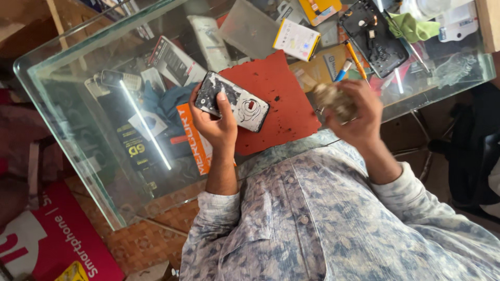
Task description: The person holds a disassembled smartphone back panel and repeatedly scrapes and wipes its surface with a small tool and a cloth. The person works on the same panel throughout, removing residue and debris from the back surface.
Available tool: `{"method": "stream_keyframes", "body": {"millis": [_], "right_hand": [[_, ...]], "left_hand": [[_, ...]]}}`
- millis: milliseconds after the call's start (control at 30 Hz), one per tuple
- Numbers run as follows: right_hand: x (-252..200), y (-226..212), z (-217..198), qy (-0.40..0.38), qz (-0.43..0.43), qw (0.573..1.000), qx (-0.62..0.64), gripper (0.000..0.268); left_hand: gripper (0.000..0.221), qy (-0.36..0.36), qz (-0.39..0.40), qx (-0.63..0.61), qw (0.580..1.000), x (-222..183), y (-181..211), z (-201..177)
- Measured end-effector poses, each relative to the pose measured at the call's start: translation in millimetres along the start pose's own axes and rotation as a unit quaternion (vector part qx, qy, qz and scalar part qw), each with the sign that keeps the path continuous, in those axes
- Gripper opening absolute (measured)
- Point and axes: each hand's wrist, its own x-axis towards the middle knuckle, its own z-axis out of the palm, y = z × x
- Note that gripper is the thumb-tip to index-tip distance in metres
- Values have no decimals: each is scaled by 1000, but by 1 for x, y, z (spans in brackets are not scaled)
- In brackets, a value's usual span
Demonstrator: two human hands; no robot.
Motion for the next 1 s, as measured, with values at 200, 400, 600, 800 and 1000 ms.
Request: {"method": "stream_keyframes", "body": {"millis": [200,400,600,800,1000], "right_hand": [[1,-35,14,-108,23,994,-13,47],[-4,-37,15,-134,12,991,-26,48],[-3,-34,15,-141,4,990,-31,49],[-3,-36,15,-130,-10,990,-44,48],[-3,-39,16,-146,2,988,-43,47]], "left_hand": [[46,6,24,9,1000,-6,8,5],[46,-3,53,31,998,-6,13,6],[46,-19,73,29,997,-6,15,5],[46,-26,88,51,994,-4,16,4],[46,-31,100,57,993,-3,16,5]]}}
